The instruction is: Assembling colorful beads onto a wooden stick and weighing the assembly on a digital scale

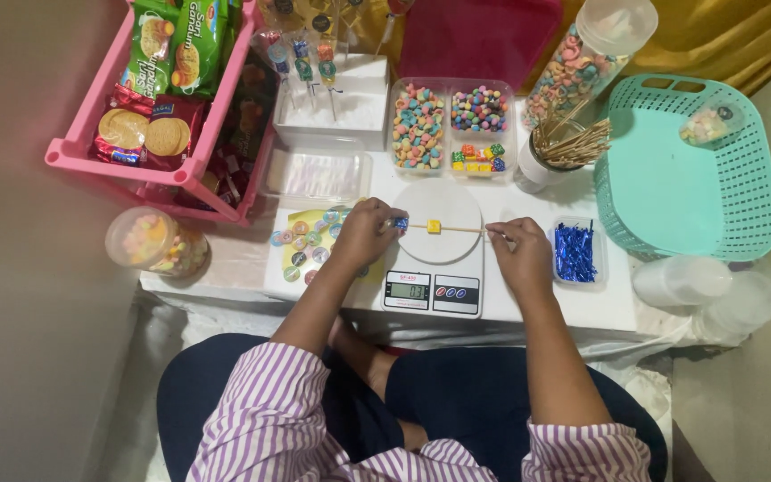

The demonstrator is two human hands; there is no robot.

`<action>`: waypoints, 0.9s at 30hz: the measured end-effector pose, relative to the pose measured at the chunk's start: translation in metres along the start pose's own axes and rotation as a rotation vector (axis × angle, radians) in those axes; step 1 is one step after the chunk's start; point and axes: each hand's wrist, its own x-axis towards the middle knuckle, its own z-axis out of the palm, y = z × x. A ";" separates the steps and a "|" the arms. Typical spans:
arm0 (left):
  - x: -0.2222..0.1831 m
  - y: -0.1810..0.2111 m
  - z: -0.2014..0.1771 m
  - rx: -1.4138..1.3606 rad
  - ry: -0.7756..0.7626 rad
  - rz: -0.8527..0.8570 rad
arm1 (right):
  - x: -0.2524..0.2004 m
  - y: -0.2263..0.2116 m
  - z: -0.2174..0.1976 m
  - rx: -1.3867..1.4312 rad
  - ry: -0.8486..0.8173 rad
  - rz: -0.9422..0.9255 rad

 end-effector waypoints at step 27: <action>0.001 0.008 0.011 -0.018 0.075 -0.031 | 0.002 0.006 0.007 0.064 -0.002 0.047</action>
